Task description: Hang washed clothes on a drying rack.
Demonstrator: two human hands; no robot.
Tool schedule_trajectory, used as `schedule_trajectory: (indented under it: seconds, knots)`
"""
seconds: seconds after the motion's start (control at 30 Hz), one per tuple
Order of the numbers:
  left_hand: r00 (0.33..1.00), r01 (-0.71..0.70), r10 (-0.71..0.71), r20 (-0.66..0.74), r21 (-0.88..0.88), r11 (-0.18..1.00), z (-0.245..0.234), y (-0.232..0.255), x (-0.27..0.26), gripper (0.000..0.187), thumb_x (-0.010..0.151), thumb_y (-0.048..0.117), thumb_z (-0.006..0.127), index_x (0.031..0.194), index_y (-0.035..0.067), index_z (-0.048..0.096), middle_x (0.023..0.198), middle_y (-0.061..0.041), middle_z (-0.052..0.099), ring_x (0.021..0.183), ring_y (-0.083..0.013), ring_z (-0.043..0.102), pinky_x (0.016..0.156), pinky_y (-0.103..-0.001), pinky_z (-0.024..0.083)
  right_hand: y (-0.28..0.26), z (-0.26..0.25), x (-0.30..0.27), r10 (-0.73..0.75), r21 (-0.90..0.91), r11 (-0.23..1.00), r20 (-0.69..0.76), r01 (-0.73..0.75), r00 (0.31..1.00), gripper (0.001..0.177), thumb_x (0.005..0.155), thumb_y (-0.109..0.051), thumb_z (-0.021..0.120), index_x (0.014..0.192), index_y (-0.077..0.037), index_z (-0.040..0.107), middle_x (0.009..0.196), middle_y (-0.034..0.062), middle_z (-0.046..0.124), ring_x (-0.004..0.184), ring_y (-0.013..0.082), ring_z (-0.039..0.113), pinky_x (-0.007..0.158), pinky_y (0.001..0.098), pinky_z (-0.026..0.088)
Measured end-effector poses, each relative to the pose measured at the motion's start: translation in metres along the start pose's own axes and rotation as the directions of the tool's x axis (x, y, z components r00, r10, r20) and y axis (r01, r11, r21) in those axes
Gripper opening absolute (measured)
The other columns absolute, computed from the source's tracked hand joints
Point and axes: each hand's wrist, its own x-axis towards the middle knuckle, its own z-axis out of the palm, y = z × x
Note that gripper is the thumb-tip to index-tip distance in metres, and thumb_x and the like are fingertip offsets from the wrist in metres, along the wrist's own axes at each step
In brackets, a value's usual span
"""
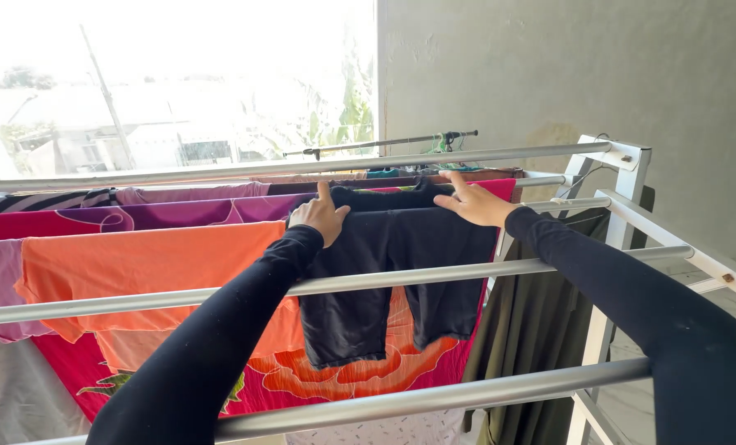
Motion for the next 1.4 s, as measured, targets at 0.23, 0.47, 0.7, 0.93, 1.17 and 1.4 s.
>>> schedule_trajectory:
  seconds: [0.23, 0.47, 0.7, 0.93, 1.17, 1.4]
  knots:
    - [0.868, -0.147, 0.074, 0.491, 0.112, 0.983, -0.015, -0.027, 0.024, 0.081, 0.093, 0.068, 0.051, 0.141, 0.003, 0.046, 0.123, -0.026, 0.067, 0.118, -0.0401, 0.065, 0.100, -0.048, 0.051, 0.009, -0.037, -0.006, 0.062, -0.002, 0.998, 0.242, -0.064, 0.968, 0.059, 0.095, -0.055, 0.058, 0.129, -0.008, 0.066, 0.130, 0.0170, 0.072, 0.121, 0.0291, 0.067, 0.103, 0.0398, 0.050]
    - [0.757, -0.112, -0.056, 0.651, 0.213, 0.971, -0.010, -0.041, 0.025, 0.101, 0.089, 0.083, 0.043, 0.156, 0.007, 0.037, 0.153, -0.021, 0.045, 0.145, -0.0366, 0.041, 0.116, -0.048, 0.037, 0.030, -0.050, -0.020, 0.361, -0.201, 0.932, 0.456, -0.301, 0.813, 0.088, 0.087, -0.075, 0.043, 0.151, -0.015, 0.048, 0.156, 0.0106, 0.048, 0.145, 0.0287, 0.042, 0.115, 0.0453, 0.038]
    - [0.702, 0.017, -0.185, 0.687, 0.244, 0.970, -0.030, -0.022, 0.014, 0.111, 0.083, 0.087, 0.035, 0.163, 0.012, 0.017, 0.169, -0.013, 0.021, 0.156, -0.0309, 0.021, 0.125, -0.049, 0.024, 0.041, -0.043, -0.014, 0.477, -0.367, 0.868, 0.426, -0.335, 0.769, 0.115, 0.078, -0.093, 0.020, 0.163, -0.016, 0.026, 0.171, 0.0101, 0.022, 0.159, 0.0300, 0.014, 0.127, 0.0509, 0.015]
    - [0.839, 0.023, -0.133, 0.527, 0.210, 0.977, -0.098, -0.001, 0.000, 0.103, 0.084, 0.088, 0.026, 0.153, 0.014, 0.043, 0.160, -0.014, 0.039, 0.151, -0.0319, 0.035, 0.123, -0.052, 0.030, -0.020, -0.073, -0.018, 0.355, -0.352, 0.906, 0.332, -0.235, 0.874, 0.099, 0.083, -0.088, 0.024, 0.157, -0.022, 0.038, 0.166, 0.0073, 0.033, 0.156, 0.0315, 0.023, 0.126, 0.0545, 0.016]
    - [0.973, -0.216, 0.187, 0.133, 0.252, 0.943, -0.152, 0.012, -0.088, 0.085, 0.093, 0.078, 0.038, 0.135, 0.009, 0.063, 0.136, -0.019, 0.059, 0.136, -0.0371, 0.048, 0.114, -0.062, 0.030, -0.131, -0.087, -0.045, -0.302, -0.577, 0.787, -0.054, 0.217, 0.952, 0.079, 0.096, -0.075, 0.031, 0.146, -0.018, 0.056, 0.156, 0.0166, 0.047, 0.154, 0.0366, 0.026, 0.113, 0.0788, 0.014]
    - [0.907, -0.302, 0.376, -0.187, 0.333, 0.893, -0.193, 0.017, -0.219, 0.069, 0.098, 0.068, 0.052, 0.126, 0.008, 0.067, 0.135, -0.015, 0.063, 0.132, -0.0354, 0.054, 0.112, -0.063, 0.036, -0.274, -0.065, -0.135, -0.624, -0.495, 0.722, -0.162, 0.484, 0.764, 0.067, 0.102, -0.060, 0.041, 0.148, -0.014, 0.056, 0.157, 0.0206, 0.049, 0.156, 0.0404, 0.031, 0.113, 0.0805, 0.020]
